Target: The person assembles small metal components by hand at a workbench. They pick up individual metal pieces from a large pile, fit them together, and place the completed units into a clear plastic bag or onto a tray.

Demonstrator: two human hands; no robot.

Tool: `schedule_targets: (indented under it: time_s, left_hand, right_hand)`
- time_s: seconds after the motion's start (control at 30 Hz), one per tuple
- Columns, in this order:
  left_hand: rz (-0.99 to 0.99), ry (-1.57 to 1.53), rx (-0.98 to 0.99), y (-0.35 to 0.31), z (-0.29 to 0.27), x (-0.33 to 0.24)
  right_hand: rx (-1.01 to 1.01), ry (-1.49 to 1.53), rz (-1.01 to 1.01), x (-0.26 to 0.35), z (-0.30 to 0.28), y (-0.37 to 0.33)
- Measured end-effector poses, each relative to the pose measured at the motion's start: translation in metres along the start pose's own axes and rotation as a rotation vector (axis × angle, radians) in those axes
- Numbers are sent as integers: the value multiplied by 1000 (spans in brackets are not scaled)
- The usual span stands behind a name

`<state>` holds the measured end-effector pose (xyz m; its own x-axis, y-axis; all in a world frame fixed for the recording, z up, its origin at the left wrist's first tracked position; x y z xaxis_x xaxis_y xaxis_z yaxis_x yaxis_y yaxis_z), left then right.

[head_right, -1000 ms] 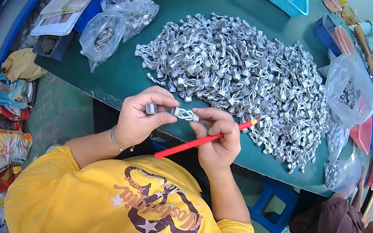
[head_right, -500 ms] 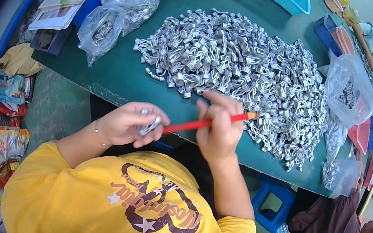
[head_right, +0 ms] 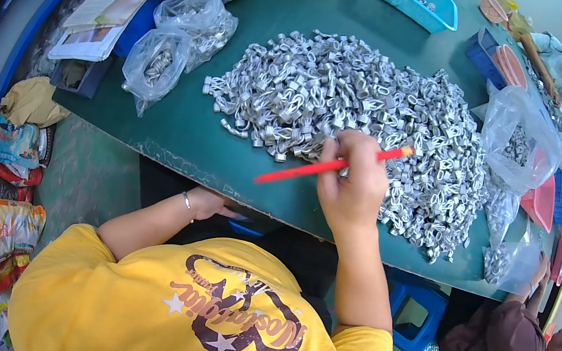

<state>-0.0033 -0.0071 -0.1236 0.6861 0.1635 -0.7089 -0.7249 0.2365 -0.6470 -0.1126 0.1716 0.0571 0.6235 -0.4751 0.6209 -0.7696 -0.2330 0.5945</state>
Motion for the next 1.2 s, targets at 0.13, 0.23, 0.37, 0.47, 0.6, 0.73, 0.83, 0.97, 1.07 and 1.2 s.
schedule_targets:
  time_s: [0.13,0.23,0.37,0.47,0.6,0.73,0.83,0.97,1.07,1.2]
  left_hand:
    - [183,815,214,-21,9,-12]
    - [426,1076,399,-64,29,-54]
    - [364,293,271,-83,50,-103]
    - [604,-182,174,-72,60,-126]
    - [670,-191,72,-66,58,-131]
    - [774,-128,-4,-64,60,-130]
    - [754,-150,-3,-60,58,-125]
    - [635,-248,58,-53,55,-116]
    - [366,-520,195,-49,58,-108]
    - [239,-644,236,-48,52,-100]
  right_hand:
    - [20,791,570,-5,-11,-11]
    - [23,1078,777,-9,-7,-24]
    - [58,1286,860,0,-1,-31]
    - [95,1291,858,6,2,-36]
    - [160,1127,694,6,3,-43]
    - [123,750,323,7,-5,-48]
    - [25,619,165,14,-6,-51]
    - [44,518,5,25,-6,-50]
    - [197,464,-189,38,-1,-46]
    - [64,96,-150,17,-1,-34]
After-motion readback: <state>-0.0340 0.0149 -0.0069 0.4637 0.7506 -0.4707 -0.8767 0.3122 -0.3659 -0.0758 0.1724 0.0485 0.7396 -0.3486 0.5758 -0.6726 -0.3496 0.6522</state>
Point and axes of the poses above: each hand's wrist, its own y-axis towards the middle knuckle, its own z-axis out of the palm, x = y × z, the point moved 4 cm from there along y, towards the middle knuckle, and after that the axes turned 5 degrees about z, right-handed, at the moved point
